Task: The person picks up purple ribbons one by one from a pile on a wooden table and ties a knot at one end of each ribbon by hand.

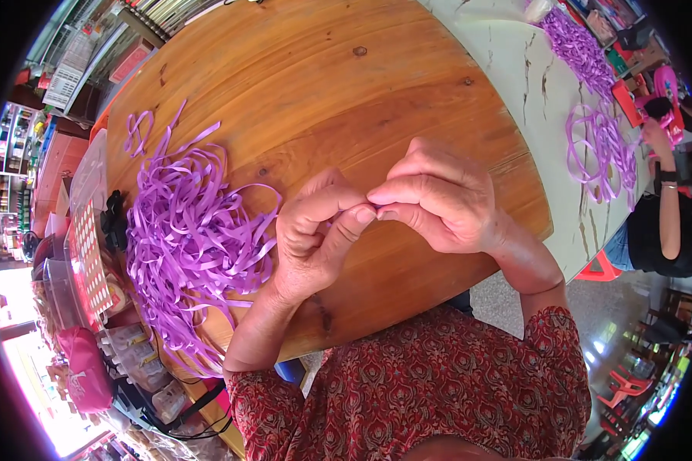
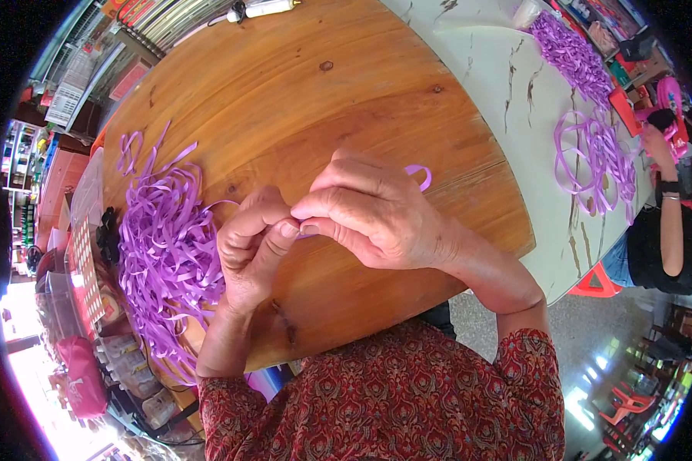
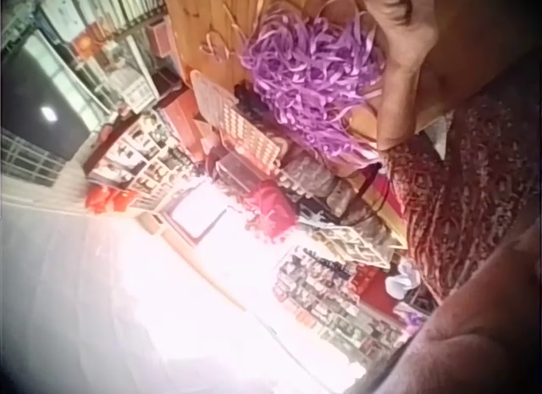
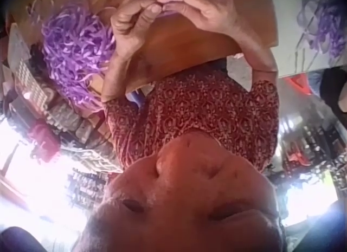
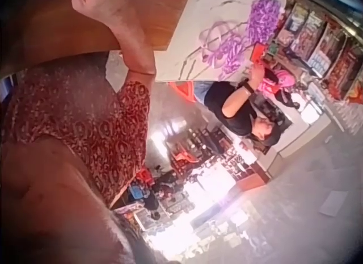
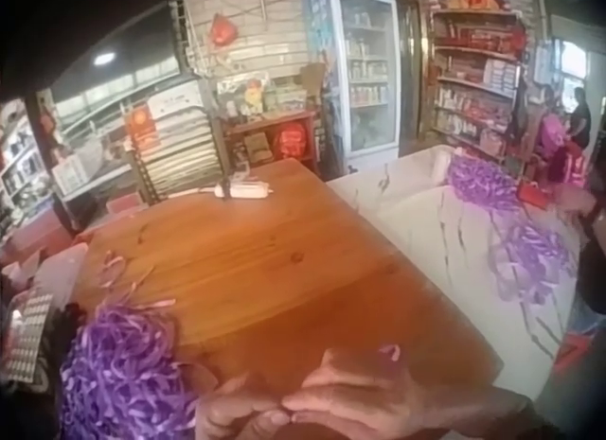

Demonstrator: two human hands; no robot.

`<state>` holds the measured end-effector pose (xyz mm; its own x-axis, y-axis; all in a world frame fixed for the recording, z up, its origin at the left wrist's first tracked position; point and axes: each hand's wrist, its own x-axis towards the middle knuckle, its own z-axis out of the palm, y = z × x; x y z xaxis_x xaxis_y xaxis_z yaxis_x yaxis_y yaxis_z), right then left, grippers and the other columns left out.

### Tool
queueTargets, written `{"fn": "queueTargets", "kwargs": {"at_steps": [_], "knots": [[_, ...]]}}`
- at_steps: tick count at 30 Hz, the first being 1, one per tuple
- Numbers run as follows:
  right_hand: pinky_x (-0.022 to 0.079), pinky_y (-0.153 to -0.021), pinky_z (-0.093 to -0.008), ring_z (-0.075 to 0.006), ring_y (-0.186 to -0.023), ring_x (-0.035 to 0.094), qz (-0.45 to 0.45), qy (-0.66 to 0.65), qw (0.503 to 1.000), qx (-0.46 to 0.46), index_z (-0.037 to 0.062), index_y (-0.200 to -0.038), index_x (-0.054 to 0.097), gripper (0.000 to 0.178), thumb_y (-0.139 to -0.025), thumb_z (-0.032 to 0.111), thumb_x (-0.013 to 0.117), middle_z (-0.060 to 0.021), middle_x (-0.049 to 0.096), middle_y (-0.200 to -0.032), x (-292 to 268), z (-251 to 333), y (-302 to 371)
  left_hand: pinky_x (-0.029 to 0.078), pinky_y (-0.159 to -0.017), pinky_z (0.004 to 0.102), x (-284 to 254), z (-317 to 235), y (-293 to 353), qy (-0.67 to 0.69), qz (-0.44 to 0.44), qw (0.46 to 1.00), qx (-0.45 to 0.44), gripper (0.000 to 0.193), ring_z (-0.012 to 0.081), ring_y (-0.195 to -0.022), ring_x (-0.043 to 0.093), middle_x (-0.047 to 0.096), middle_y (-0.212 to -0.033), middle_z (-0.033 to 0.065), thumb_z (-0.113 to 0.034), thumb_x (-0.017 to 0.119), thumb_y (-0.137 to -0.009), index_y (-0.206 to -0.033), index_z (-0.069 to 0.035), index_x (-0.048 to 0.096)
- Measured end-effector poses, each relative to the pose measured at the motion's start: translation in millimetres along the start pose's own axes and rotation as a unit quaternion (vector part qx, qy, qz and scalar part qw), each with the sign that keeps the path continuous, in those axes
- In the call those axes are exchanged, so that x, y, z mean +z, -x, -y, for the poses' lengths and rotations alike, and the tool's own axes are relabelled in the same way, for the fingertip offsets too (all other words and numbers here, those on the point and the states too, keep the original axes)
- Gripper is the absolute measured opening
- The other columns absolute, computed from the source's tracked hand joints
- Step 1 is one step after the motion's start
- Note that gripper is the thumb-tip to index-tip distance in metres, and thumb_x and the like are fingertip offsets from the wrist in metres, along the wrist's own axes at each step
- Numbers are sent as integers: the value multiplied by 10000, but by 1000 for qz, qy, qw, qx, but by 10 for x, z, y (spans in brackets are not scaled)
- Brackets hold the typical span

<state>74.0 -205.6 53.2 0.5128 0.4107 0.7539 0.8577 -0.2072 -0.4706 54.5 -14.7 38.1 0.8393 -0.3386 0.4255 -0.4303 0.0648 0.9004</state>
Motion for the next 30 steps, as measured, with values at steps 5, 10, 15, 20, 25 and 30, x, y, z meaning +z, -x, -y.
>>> {"fn": "queueTargets", "kwargs": {"at_steps": [5, 10, 15, 20, 25, 30], "knots": [[393, -479, -283, -166, -579, 530, -21, 12, 999, -21, 24, -848, 670, 233, -656, 100, 780, -55, 585, -739, 42, -24, 14, 382, -570, 238, 17, 2, 16, -17, -15, 1000, 21, 29, 116, -630, 479, 556, -719, 31, -5, 645, -838, -857, -23, 657], [435, -518, -279, -172, -625, 559, -4, -18, 999, 29, 22, -886, 670, 215, -693, 61, 756, -62, 590, -758, 52, -142, 37, 378, -577, 229, 60, 68, 22, -51, -70, 996, -12, 39, 108, -639, 474, 563, -731, 30, 1, 635, -846, -874, -11, 659], [496, -608, -259, -159, -693, 586, 44, -97, 988, 110, 30, -1018, 670, 259, -760, 20, 698, -58, 603, -819, 51, -185, 59, 367, -603, 213, 82, 150, 51, -57, -117, 991, -31, 68, 86, -667, 457, 550, -741, 14, -3, 645, -842, -907, -9, 666], [504, -671, -236, -121, -746, 613, 43, -151, 975, 155, 19, -1142, 627, 312, -831, 39, 642, -48, 622, -857, 3, -139, 67, 356, -628, 202, 64, 201, 93, 2, -153, 986, -61, 85, 66, -691, 439, 541, -758, -3, -4, 650, -843, -927, -8, 664], [507, -683, -217, -104, -761, 624, 14, -239, 934, 264, -3, -1222, 541, 382, -853, 43, 628, -59, 633, -833, -17, -65, 94, 362, -664, 179, 158, 94, 71, 103, -189, 972, -95, 235, 41, -701, 405, 518, -789, -32, -8, 664, -837, -1069, -19, 630], [481, -612, -179, -49, -686, 592, -3, -315, 900, 300, 35, -1236, 523, 396, -866, 102, 646, -16, 650, -768, 22, -86, 110, 385, -650, 183, 211, 131, 81, 111, -154, 978, -93, 393, 39, -700, 404, 515, -812, -47, -33, 707, -805, -1182, -38, 595]]}}
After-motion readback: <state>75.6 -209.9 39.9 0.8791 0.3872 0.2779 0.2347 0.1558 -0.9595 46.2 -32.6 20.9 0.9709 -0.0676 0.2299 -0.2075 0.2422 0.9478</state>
